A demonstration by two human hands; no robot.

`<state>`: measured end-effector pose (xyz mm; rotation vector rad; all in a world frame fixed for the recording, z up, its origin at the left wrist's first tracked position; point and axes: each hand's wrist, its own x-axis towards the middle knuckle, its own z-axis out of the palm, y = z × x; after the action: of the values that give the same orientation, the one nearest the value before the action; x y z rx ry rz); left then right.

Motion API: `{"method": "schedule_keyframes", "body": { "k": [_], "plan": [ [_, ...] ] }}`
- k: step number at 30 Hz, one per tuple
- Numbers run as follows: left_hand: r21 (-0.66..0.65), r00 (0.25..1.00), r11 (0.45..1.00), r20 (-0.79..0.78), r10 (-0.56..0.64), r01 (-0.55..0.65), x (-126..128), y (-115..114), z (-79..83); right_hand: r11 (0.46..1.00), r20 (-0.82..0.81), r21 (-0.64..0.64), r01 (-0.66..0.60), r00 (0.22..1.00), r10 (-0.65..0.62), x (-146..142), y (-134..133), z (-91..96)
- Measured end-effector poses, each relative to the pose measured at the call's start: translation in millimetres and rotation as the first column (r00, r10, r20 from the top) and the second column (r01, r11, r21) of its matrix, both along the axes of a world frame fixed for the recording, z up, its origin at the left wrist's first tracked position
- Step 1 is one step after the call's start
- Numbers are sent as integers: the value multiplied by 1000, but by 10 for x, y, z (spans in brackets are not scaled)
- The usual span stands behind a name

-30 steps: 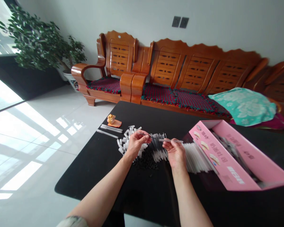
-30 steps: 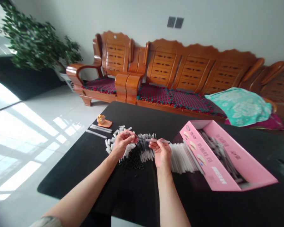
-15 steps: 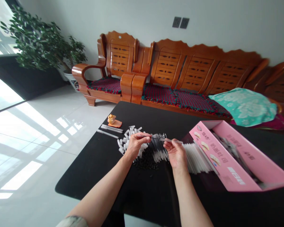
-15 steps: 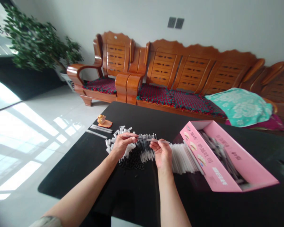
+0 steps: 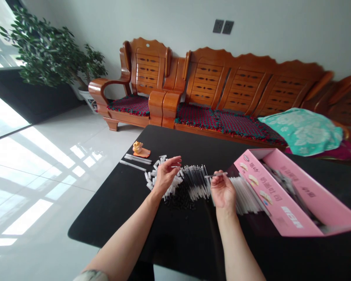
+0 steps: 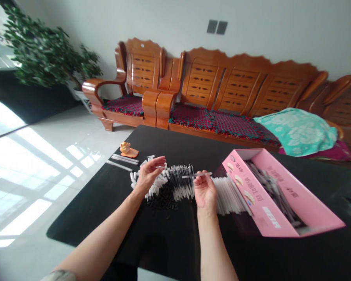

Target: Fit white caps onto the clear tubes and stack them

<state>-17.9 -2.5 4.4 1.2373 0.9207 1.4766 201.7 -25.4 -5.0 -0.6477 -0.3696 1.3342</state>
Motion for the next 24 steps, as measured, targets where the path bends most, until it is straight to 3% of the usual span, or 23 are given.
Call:
{"method": "schedule_keyframes", "body": {
  "k": [3, 6, 9, 12, 16, 19, 24],
  "plan": [
    [46, 960, 974, -161, 227, -223, -142, 45, -4, 996, 22, -22, -91, 996, 92, -50, -27, 9],
    [131, 882, 955, -366, 296, -266, -213, 43, 18, 994, 26, -18, -103, 994, 104, -87, -46, 21],
    [183, 797, 957, -531, 289, -225, -191, 25, 20, 992, 35, 4, -127, 991, 127, -86, -54, 54],
    [238, 703, 960, -659, 269, -144, -125, 17, -27, 968, 115, 40, -250, 963, 244, -114, -82, 99],
    [328, 510, 944, -808, 296, -28, -49, 28, -88, 913, 237, 39, -407, 891, 387, -197, -131, 118],
    [336, 396, 942, -866, 305, 9, -17, 37, -86, 893, 266, 10, -450, 862, 432, -234, -147, 102],
    [326, 404, 945, -865, 298, 0, 3, 38, -60, 885, 287, -9, -465, 847, 448, -239, -151, 100]
  ]
}}
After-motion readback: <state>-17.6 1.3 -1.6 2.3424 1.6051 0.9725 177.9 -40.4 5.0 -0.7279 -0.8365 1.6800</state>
